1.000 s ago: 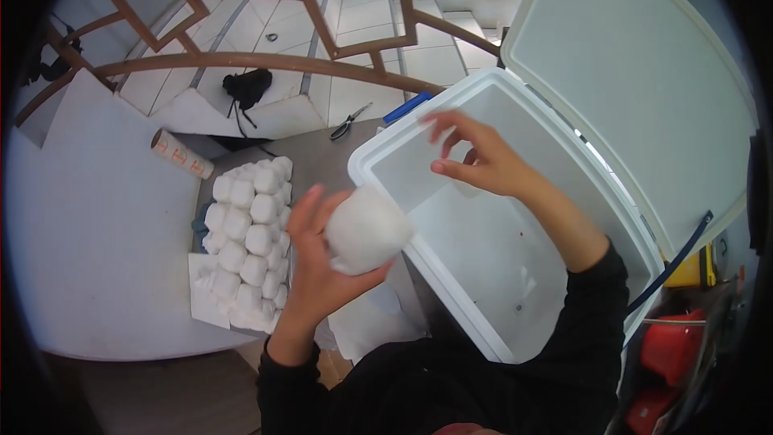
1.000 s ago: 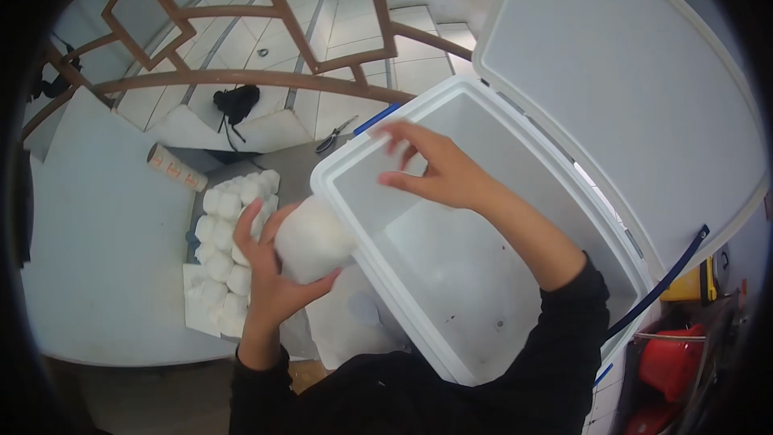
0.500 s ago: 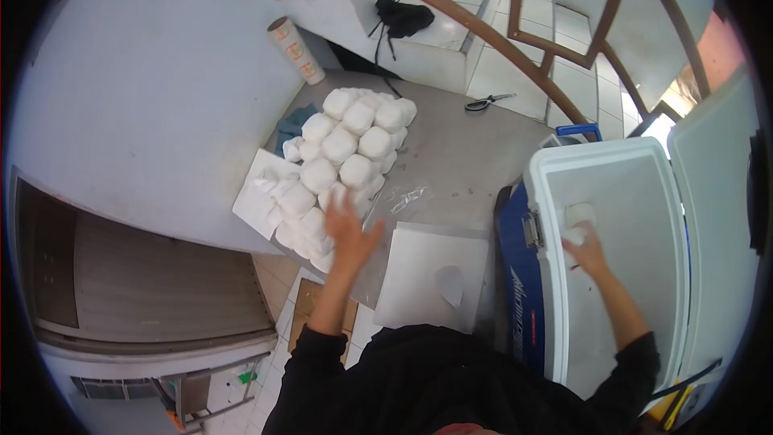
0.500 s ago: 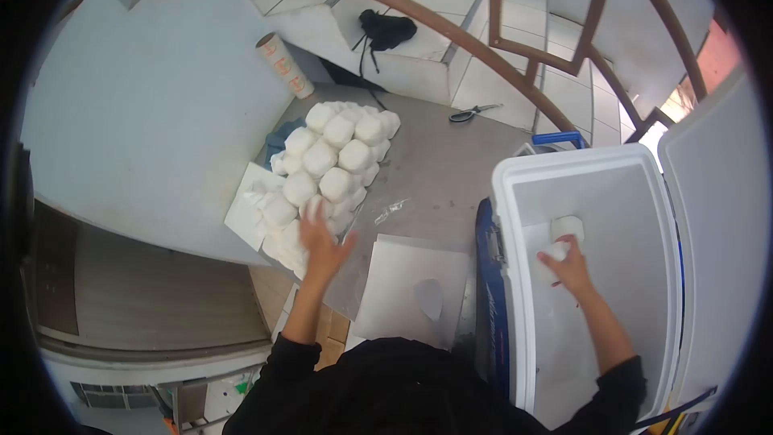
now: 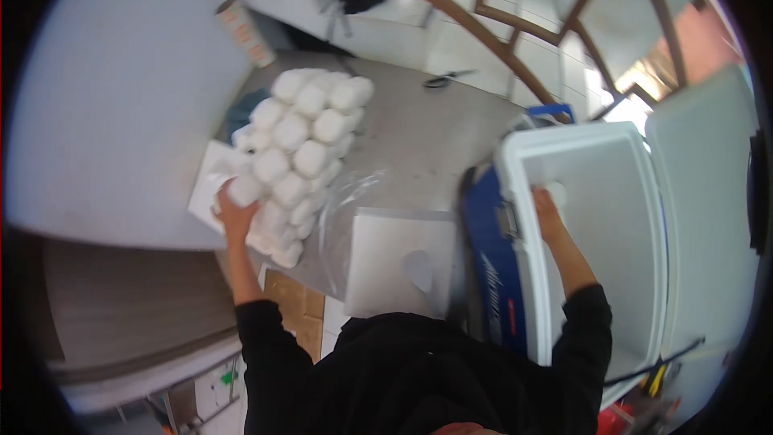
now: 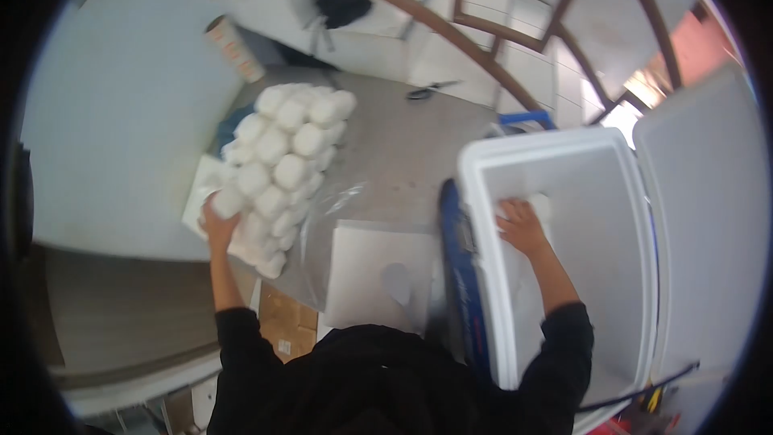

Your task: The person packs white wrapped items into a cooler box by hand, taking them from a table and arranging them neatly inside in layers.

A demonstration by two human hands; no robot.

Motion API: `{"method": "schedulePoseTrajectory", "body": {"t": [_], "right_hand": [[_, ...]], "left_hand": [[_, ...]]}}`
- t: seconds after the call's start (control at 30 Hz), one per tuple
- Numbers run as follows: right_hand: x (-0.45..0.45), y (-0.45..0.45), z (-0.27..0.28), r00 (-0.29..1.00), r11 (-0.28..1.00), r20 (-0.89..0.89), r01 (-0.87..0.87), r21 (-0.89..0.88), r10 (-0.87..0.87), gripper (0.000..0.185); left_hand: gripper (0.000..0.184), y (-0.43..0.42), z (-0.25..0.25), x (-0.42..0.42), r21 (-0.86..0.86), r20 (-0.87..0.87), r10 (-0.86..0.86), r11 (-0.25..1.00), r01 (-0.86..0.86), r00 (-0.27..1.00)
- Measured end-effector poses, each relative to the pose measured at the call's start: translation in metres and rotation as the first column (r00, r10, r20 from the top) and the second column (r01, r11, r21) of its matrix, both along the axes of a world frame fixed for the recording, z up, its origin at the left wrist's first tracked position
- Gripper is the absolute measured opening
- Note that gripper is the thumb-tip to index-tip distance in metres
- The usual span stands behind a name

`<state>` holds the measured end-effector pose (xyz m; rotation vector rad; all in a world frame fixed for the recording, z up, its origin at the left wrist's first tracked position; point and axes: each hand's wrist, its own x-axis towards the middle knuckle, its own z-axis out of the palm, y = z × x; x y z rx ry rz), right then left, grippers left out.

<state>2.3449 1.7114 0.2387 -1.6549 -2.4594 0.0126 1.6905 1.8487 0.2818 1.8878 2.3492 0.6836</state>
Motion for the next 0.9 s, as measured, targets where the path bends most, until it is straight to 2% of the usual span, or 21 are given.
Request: {"method": "schedulePoseTrajectory", "body": {"t": [0.03,0.1,0.17,0.23,0.27,0.3,0.33,0.37,0.4,0.43,0.47,0.5,0.57,0.63,0.67,0.7,0.73,0.77,0.83,0.87,0.9], "right_hand": [[0.009,0.004,-0.005,0.981,0.995,0.172,-0.095,0.035,0.088,0.04],[0.012,0.002,0.039,0.989,0.99,0.048,-0.139,-0.002,0.139,0.049],[0.021,-0.005,0.067,0.889,0.936,-0.403,0.306,0.175,-0.216,0.051],[0.007,0.007,0.153,0.879,0.696,-0.457,0.244,0.675,0.135,0.056],[-0.019,0.014,0.209,0.853,0.677,-0.353,0.0,0.736,0.384,0.057],[-0.054,0.008,0.251,0.885,0.744,-0.234,-0.167,0.647,0.403,0.061],[-0.1,0.001,0.287,0.863,0.889,-0.402,-0.108,0.445,0.306,0.058],[-0.121,0.001,0.287,0.919,0.875,-0.258,-0.154,0.46,0.297,0.055],[-0.142,0.001,0.288,0.952,0.855,-0.106,-0.206,0.476,0.288,0.052],[-0.162,0.0,0.288,0.959,0.831,0.041,-0.264,0.489,0.281,0.051],[-0.157,-0.003,0.29,0.964,0.833,0.047,-0.251,0.494,0.262,0.051],[-0.146,-0.006,0.292,0.971,0.835,0.054,-0.23,0.499,0.235,0.05],[-0.107,-0.014,0.277,0.953,0.875,-0.107,-0.211,0.436,0.283,0.054],[-0.061,-0.024,0.256,0.957,0.913,-0.278,0.043,0.406,0.079,0.063],[-0.037,-0.026,0.229,0.927,0.941,-0.376,0.134,0.31,-0.009,0.068],[-0.019,-0.025,0.194,0.881,0.955,-0.463,0.217,0.2,-0.104,0.072],[-0.014,-0.024,0.162,0.91,0.992,-0.395,0.113,-0.051,-0.124,0.074],[-0.01,-0.023,0.126,0.936,0.952,-0.328,0.021,-0.305,-0.126,0.075],[-0.028,-0.02,0.037,0.88,0.878,-0.432,-0.355,-0.322,0.198,0.074],[-0.039,-0.02,0.015,0.896,0.874,-0.439,-0.268,-0.406,0.071,0.071],[-0.033,-0.016,-0.027,0.933,0.959,-0.341,-0.194,-0.208,0.115,0.075]], "left_hand": [[0.077,0.002,-0.005,-0.008,0.232,0.18,-0.114,0.97,0.071,0.977],[0.077,-0.001,0.018,0.016,0.388,0.437,-0.166,0.921,-0.019,0.884],[0.076,-0.011,0.065,0.078,0.431,0.532,-0.314,0.9,0.067,0.786],[0.077,-0.035,0.11,0.141,0.451,0.595,-0.482,0.863,0.23,0.643],[0.079,-0.042,0.13,0.177,0.432,0.588,-0.549,0.834,0.344,0.594],[0.081,-0.052,0.146,0.213,0.415,0.64,-0.61,0.786,0.458,0.467],[0.081,-0.062,0.162,0.246,0.459,0.646,-0.707,0.662,0.593,0.29],[0.081,-0.074,0.179,0.275,0.406,0.663,-0.715,0.592,0.696,0.221],[0.08,-0.076,0.187,0.299,0.482,0.509,-0.856,0.366,0.796,0.086],[0.088,-0.089,0.204,0.316,0.419,0.307,-0.944,0.245,0.874,0.117],[0.088,-0.09,0.205,0.316,0.424,0.301,-0.948,0.225,0.877,0.098],[0.093,-0.089,0.205,0.316,0.417,0.561,-0.823,0.195,0.888,-0.082],[0.099,-0.077,0.212,0.302,0.375,0.875,-0.356,0.068,0.925,-0.328],[0.098,-0.062,0.174,0.264,0.434,0.795,-0.59,0.394,0.81,-0.139],[0.089,-0.048,0.148,0.234,0.354,0.583,-0.756,0.566,0.745,0.297],[0.078,-0.036,0.132,0.201,0.159,0.406,-0.653,0.739,0.654,0.64],[0.065,-0.022,0.099,0.157,0.097,0.164,-0.566,0.824,0.558,0.808],[0.071,-0.009,0.052,0.101,-0.012,0.062,-0.373,0.927,0.375,0.926],[0.081,0.005,-0.013,0.021,-0.214,-0.035,0.05,0.975,-0.056,0.998],[0.085,0.007,-0.031,-0.006,-0.285,-0.043,0.215,0.933,-0.218,0.976],[0.085,0.01,-0.056,-0.037,-0.271,0.243,0.183,0.956,-0.115,0.953]]}}
